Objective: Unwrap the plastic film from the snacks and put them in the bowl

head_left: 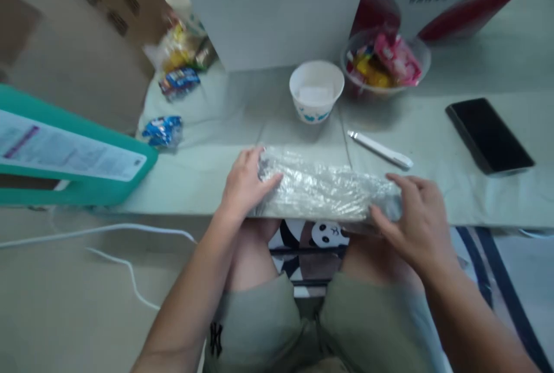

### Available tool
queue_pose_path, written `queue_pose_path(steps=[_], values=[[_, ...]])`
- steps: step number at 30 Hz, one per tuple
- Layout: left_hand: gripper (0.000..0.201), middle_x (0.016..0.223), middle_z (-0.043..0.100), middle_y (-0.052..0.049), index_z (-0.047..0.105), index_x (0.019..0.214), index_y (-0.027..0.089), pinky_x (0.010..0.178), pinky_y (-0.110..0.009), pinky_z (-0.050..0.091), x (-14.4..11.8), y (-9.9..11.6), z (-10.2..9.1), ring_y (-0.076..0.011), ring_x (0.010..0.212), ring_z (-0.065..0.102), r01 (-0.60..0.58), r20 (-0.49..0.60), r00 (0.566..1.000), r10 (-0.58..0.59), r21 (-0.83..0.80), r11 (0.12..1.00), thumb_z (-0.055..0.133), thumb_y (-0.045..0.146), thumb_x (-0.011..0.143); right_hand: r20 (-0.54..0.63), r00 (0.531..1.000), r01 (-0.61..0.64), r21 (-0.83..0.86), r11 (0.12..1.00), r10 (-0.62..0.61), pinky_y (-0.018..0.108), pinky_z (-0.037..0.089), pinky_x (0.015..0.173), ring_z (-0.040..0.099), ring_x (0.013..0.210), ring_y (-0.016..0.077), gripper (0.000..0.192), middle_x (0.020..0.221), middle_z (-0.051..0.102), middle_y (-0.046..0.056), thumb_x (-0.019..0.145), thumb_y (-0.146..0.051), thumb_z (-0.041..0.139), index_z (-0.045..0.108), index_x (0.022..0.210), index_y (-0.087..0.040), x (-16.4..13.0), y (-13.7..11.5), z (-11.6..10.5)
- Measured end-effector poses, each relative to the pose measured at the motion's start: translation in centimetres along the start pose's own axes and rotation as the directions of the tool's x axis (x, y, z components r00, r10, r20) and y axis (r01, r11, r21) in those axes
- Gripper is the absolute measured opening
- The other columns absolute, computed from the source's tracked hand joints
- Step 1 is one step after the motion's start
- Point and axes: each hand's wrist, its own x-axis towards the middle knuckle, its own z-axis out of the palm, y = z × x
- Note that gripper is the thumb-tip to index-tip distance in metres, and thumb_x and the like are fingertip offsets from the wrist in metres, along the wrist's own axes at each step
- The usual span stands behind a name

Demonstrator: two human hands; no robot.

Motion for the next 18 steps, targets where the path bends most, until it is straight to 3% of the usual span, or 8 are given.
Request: queue_pose_path(steps=[3,8,9,11,13,14,16,18], values=[[0.046,0.115,0.069,-0.011,0.071,0.120,0.023,0.106,-0.045,0.042,0.3,0.1,-0.1,-0.0321,0.115,0.057,-0.037,0.096,0.995,0.036,0.004,0.999,0.079,0.023,0.074,0.080,0.986,0.138,0.097,0.986,-0.146,0.059,0.055,0.095,0.065,0.114,0.0392,0.051,0.125,0.065,0.020,0.086,-0.036,0.066,0.057,0.134,-0.020,2.6,-1.2,0.9],[0.028,0.085,0.070,-0.002,0.075,0.102,0.024,0.082,-0.030,0.047,0.5,1.5,-0.4,-0.0188,0.082,0.062,-0.022,0.295,0.946,0.137,-0.364,0.931,0.072,0.013,0.077,0.314,0.910,0.182,0.283,0.941,-0.271,0.056,0.049,0.111,0.056,0.136,0.0379,0.070,0.147,0.058,0.019,0.077,-0.032,0.075,0.054,0.142,-0.020,7.7,-3.7,2.3],[0.026,0.085,0.070,-0.001,0.075,0.101,0.023,0.080,-0.028,0.047,0.4,1.8,-0.7,-0.0169,0.079,0.062,-0.014,0.335,0.926,0.175,-0.432,0.902,0.072,0.013,0.078,0.382,0.871,0.184,0.331,0.926,-0.309,0.053,0.051,0.108,0.058,0.134,0.0362,0.066,0.145,0.061,0.017,0.075,-0.031,0.077,0.058,0.138,-0.021,8.4,-4.1,2.3],[0.025,0.083,0.069,-0.001,0.074,0.101,0.022,0.079,-0.026,0.049,0.4,2.5,-1.3,-0.0150,0.079,0.063,-0.005,0.356,0.903,0.242,-0.555,0.832,0.076,0.015,0.077,0.536,0.750,0.167,0.413,0.895,-0.387,0.043,0.056,0.092,0.069,0.112,0.0298,0.037,0.121,0.074,0.011,0.078,-0.027,0.073,0.069,0.114,-0.024,9.5,-4.9,1.9],[0.039,0.086,0.069,-0.001,0.071,0.104,0.023,0.079,-0.026,0.053,0.5,2.8,-2.0,-0.0147,0.080,0.066,0.014,0.277,0.930,0.244,-0.687,0.727,0.084,0.014,0.069,0.635,0.642,0.115,0.473,0.873,-0.429,0.032,0.050,0.071,0.069,0.080,0.0202,0.005,0.084,0.075,0.003,0.085,-0.024,0.065,0.069,0.086,-0.023,10.1,-5.4,1.3],[0.048,0.091,0.070,-0.001,0.069,0.107,0.024,0.081,-0.026,0.055,0.7,2.7,-2.1,-0.0153,0.084,0.068,0.029,0.205,0.959,0.195,-0.757,0.653,0.088,0.015,0.064,0.645,0.633,0.071,0.503,0.861,-0.429,0.029,0.045,0.064,0.065,0.069,0.0167,0.011,0.071,0.070,0.000,0.088,-0.024,0.061,0.066,0.077,-0.022,10.2,-5.6,1.0],[0.057,0.104,0.072,-0.002,0.066,0.109,0.025,0.084,-0.027,0.059,0.8,2.5,-2.0,-0.0172,0.095,0.071,0.082,0.092,0.996,-0.002,-0.883,0.462,0.094,0.024,0.059,0.612,0.699,-0.082,0.584,0.808,-0.371,0.026,0.041,0.060,0.060,0.061,0.0135,0.018,0.065,0.067,-0.001,0.090,-0.028,0.059,0.061,0.073,-0.021,10.2,-5.9,1.0],[0.060,0.112,0.073,-0.007,0.067,0.108,0.021,0.087,-0.029,0.061,0.7,2.2,-1.1,-0.0197,0.102,0.073,0.220,0.180,0.971,-0.158,-0.934,0.283,0.093,0.046,0.061,0.589,0.771,-0.288,0.660,0.694,-0.241,0.026,0.045,0.059,0.062,0.059,0.0133,0.017,0.068,0.070,0.000,0.090,-0.033,0.059,0.060,0.078,-0.021,9.7,-6.1,1.6]])
